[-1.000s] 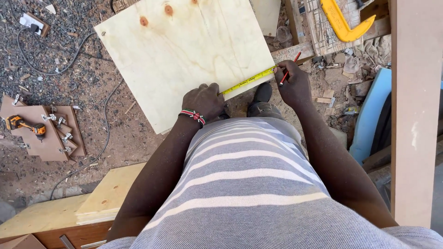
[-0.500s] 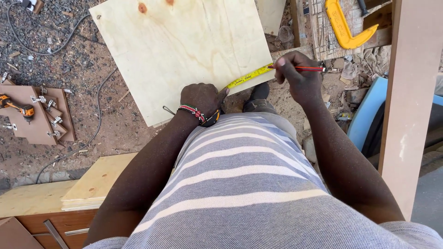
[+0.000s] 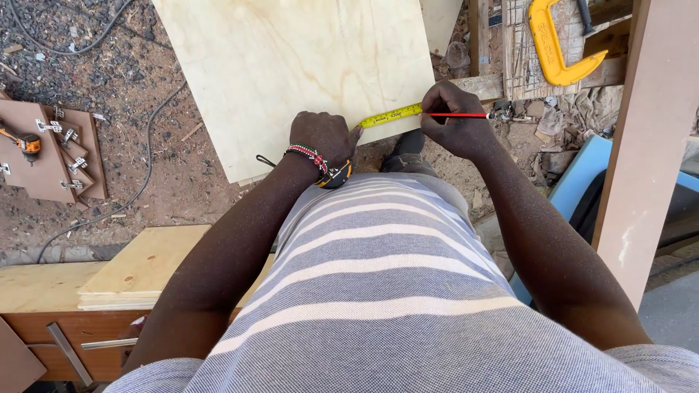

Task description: Measuring and marking dimensions on plywood panels using a tape measure, wooden ruler, and pencil.

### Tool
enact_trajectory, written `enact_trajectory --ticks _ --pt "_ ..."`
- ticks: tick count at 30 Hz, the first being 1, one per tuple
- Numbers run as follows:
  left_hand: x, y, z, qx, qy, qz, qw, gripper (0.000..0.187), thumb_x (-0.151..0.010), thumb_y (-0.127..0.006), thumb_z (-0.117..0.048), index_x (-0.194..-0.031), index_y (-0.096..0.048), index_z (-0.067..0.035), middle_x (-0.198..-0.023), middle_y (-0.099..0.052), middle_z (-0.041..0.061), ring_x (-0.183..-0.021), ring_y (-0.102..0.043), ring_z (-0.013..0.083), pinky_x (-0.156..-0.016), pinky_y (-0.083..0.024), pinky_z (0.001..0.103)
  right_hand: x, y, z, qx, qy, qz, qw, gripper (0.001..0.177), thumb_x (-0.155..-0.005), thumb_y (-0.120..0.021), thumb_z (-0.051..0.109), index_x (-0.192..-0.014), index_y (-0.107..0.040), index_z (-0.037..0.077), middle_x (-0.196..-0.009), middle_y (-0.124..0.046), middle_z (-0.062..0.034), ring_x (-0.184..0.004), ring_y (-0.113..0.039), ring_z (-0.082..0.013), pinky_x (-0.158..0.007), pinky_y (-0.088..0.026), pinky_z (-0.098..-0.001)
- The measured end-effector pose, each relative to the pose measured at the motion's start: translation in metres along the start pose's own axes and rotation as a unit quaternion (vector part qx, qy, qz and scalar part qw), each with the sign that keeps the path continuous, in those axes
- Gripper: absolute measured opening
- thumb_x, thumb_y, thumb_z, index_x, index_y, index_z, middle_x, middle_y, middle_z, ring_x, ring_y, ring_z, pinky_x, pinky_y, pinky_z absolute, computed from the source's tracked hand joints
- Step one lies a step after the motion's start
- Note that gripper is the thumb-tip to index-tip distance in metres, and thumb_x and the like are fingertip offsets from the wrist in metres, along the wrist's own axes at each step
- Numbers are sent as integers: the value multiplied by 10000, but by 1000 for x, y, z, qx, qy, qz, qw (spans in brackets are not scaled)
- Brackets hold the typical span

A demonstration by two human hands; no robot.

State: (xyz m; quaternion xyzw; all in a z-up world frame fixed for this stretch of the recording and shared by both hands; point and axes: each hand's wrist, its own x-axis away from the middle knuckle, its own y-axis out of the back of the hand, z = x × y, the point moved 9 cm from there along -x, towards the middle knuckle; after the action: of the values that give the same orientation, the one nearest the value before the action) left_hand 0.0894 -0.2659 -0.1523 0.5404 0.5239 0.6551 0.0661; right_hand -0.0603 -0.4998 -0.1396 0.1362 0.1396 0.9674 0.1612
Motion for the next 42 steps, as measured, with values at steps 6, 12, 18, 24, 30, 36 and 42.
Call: enact_trajectory --ticks 6,12,18,24,30,36,42 --pt "-6 1 -1 13 -4 5 1000 495 -1039 -659 -549 -1084 -957 -156 -1016 -926 165 -1111 -895 438 -1066 -576 499 2 -6 -2 41 58 -30 997 130 -1059 -904 -56 -1143 -838 18 -984 -763 -277 -864 -814 -427 -706 -641 -449" --pt "-1 3 -5 17 -7 1 1000 489 -1029 -667 -545 -1080 -958 -154 -1020 -926 169 -1106 -895 432 -1069 -562 496 2 -5 -2 33 65 -24 997 125 -1085 -906 -46 -1170 -840 19 -997 -741 -250 -875 -797 -361 -744 -648 -428" --pt "-5 2 -3 30 -3 4 1000 434 -1012 -674 -475 -1086 -964 -160 -1015 -926 162 -1116 -892 435 -1085 -536 501 3 -6 2 24 68 -21 997 119 -1080 -883 -75 -1153 -825 0 -1013 -733 -277 -873 -802 -375 -741 -646 -421" --pt "-1 5 -5 45 -2 6 999 557 -1080 -583 -542 -1108 -959 -131 -1029 -925 182 -1131 -891 436 -1114 -526 505 4 -6 3 5 67 -11 998 117 -1076 -864 -107 -1151 -819 -30 -1022 -733 -319 -872 -798 -404 -736 -642 -459" --pt "-1 8 -5 36 -2 -10 999 458 -1035 -647 -478 -1111 -964 -157 -1030 -926 182 -1128 -892 441 -1091 -535 493 2 -6 -3 9 67 -23 997 108 -1082 -879 -81 -1140 -824 -9 -998 -727 -291 -852 -780 -385 -724 -625 -445" --pt "-1 7 -5 41 -3 -9 999 506 -1049 -617 -510 -1110 -962 -145 -1033 -925 193 -1131 -891 450 -1095 -538 492 1 -6 -4 24 69 -25 997 112 -1082 -877 -79 -1158 -826 -14 -1004 -734 -305 -856 -784 -434 -711 -620 -466" --pt "-1 10 -2 28 -19 -26 999 442 -1029 -660 -485 -1056 -968 -168 -933 -913 172 -1033 -900 450 -1017 -575 505 3 8 -12 -37 33 -28 998 105 -1113 -898 -33 -1193 -854 19 -975 -786 -255 -859 -802 -314 -753 -638 -428"
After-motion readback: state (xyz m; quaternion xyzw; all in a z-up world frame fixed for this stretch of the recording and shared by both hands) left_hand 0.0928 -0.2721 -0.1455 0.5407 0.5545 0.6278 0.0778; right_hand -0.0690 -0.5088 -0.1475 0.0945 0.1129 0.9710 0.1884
